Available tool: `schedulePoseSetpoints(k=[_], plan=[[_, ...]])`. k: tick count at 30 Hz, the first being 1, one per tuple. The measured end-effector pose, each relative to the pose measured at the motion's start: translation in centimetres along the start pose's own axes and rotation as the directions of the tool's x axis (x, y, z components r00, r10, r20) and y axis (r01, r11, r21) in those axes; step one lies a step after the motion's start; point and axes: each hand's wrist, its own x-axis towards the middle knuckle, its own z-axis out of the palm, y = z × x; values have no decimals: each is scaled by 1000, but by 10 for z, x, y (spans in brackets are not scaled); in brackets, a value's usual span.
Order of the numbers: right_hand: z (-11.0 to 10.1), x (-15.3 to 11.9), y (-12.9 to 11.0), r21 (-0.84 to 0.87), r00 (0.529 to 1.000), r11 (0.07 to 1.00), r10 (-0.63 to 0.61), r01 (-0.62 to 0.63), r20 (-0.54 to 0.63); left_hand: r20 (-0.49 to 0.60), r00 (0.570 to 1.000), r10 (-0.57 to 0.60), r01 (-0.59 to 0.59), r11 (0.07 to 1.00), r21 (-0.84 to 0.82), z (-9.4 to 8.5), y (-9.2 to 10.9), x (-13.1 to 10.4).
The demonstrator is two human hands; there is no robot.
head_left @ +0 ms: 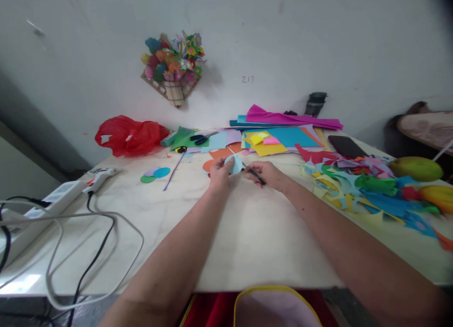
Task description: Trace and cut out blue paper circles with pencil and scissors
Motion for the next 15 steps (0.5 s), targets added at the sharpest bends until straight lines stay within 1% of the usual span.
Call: schedulePoseSetpoints(k=[7, 15], plan=[[0, 1, 2, 23, 1000, 1000, -8, 7, 10, 6, 1000, 4, -4, 1000, 23, -1, -2, 1], [0, 1, 1, 40, 1000, 999, 10, -10, -10, -14, 1000, 9, -8, 1000, 17, -3, -2, 3]])
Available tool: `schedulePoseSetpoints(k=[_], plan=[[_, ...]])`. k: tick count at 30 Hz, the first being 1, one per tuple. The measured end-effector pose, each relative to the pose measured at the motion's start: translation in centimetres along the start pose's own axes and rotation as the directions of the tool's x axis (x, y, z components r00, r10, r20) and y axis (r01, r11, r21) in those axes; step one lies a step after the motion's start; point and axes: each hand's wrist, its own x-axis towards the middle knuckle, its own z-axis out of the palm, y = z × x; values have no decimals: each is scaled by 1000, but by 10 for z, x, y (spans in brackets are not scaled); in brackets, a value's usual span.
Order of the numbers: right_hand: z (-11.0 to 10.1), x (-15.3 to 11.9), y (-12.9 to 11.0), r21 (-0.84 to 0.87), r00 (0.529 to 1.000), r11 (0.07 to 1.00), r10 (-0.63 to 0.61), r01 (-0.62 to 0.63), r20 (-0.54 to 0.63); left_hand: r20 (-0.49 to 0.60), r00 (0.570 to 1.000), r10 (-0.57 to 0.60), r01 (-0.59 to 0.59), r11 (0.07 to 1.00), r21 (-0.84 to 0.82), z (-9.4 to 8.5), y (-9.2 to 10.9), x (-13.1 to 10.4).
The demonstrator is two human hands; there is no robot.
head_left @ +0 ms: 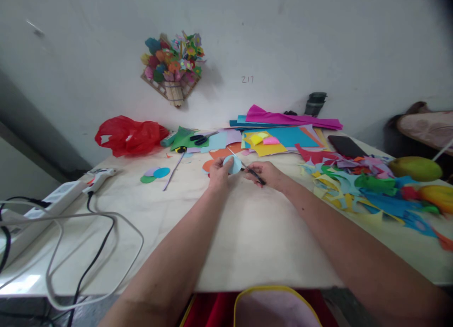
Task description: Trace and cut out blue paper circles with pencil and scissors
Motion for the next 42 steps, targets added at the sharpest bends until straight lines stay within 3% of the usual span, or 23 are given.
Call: schedulePoseSetpoints(k=[9, 18, 27, 32, 35, 42], plan=[[-4, 4, 7, -9, 1000, 1000, -19, 20, 13, -15, 1000, 16, -15, 999, 46, -5, -2, 5], [-11, 5, 10, -80, 996, 996, -52, 46, -75, 65, 998, 19, -26, 994, 107, -6, -1, 3], [-10, 4, 2, 78, 978, 994, -61, 77, -199, 238, 970, -53, 5, 980, 197, -4, 2, -2], [-10, 7, 4, 85, 975, 991, -84, 104, -206, 320, 942, -101, 24, 971, 237, -3, 1, -4], [-9, 8, 5, 81, 973, 988, -115, 134, -199, 340, 934, -108, 24, 970, 243, -3, 0, -4], [-5, 9, 1, 92, 941, 983, -121, 157, -315, 349, 924, -155, 81, 973, 218, -4, -5, -3]])
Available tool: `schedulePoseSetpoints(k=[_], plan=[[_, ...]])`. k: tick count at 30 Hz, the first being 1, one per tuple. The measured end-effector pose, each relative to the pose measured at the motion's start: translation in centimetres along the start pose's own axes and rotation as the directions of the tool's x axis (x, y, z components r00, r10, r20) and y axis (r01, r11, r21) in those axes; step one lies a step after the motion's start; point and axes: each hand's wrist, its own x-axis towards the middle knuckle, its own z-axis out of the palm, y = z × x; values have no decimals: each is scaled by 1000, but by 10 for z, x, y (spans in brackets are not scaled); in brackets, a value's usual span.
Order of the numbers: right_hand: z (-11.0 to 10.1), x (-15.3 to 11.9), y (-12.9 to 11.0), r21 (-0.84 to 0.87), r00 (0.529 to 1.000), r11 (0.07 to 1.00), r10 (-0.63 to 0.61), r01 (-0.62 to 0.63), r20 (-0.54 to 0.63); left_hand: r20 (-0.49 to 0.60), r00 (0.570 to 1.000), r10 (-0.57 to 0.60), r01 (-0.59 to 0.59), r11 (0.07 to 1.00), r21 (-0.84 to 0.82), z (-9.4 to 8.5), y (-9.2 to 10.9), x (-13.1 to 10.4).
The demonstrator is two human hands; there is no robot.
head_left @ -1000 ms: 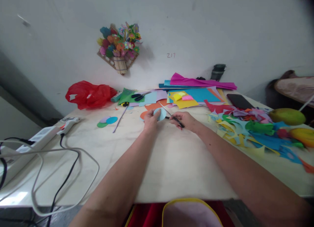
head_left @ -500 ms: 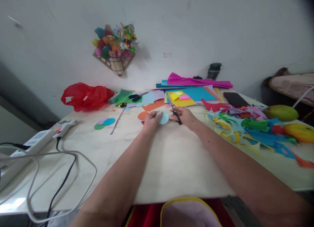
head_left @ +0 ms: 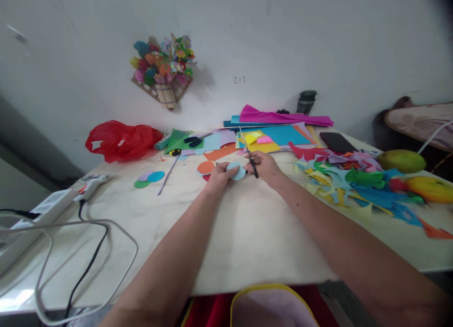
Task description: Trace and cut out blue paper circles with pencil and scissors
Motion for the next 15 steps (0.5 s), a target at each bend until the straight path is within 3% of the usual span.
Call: schedulePoseSetpoints(k=[7, 15], plan=[[3, 0, 5, 27, 1000, 1000, 3, -3, 1, -70, 998, -2, -10, 983, -184, 2, 1, 1], [-1, -3, -2, 4, 997, 998, 69, -69, 22, -76, 996, 40, -47, 994, -99, -4, 1, 3]])
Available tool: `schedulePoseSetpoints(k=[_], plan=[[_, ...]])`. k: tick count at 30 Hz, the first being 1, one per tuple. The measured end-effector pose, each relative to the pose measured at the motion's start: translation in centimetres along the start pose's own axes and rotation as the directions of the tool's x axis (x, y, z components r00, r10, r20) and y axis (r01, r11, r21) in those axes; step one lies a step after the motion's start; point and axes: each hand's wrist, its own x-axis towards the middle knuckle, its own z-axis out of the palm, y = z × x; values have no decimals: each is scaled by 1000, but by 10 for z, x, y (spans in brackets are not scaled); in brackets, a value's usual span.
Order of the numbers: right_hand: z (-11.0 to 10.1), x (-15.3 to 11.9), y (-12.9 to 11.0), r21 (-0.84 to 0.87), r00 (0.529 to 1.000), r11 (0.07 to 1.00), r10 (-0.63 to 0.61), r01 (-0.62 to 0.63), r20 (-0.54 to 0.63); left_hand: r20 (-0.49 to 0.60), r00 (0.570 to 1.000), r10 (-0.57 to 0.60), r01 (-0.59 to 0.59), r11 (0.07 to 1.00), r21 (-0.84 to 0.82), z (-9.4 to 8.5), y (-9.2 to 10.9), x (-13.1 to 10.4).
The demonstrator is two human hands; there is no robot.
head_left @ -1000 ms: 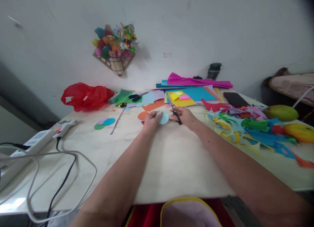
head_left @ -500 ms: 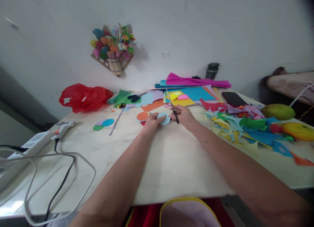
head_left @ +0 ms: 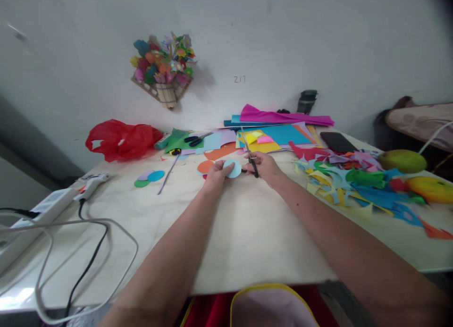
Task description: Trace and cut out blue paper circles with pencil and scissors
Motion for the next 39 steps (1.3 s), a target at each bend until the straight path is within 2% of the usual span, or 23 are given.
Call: schedulePoseSetpoints(k=[5, 9, 13, 20, 24, 28, 31, 34, 39], plan=[[-9, 3, -1, 1, 1000, 1000, -20, 20, -3, 72, 997, -32, 23, 992, 128, 2, 4, -4], [-11, 3, 0, -14, 997, 999, -29, 30, 66, 118, 991, -67, 41, 977, 210, 5, 5, -6], [-8, 3, 2, -22, 992, 999, -44, 47, 119, 112, 991, -76, 45, 966, 256, 5, 4, -5], [-1, 3, 0, 9, 997, 997, -74, 74, 0, 151, 986, -63, 49, 994, 95, 7, 1, -5], [3, 1, -1, 50, 998, 997, -65, 66, -28, 98, 994, -57, 57, 998, 6, 9, 1, -6], [3, 1, 2, 41, 998, 997, -63, 62, 9, 38, 999, -10, 11, 999, -38, 10, 3, -6], [0, 3, 3, 32, 998, 998, -58, 58, 14, 28, 1000, 5, -4, 1000, -18, 9, 4, -6], [-2, 4, 4, 35, 998, 997, -62, 62, -4, 60, 998, -16, 11, 997, 72, 8, 5, -7], [-4, 4, 3, 14, 997, 997, -70, 70, 44, 111, 993, -43, 21, 982, 186, 7, 4, -5]])
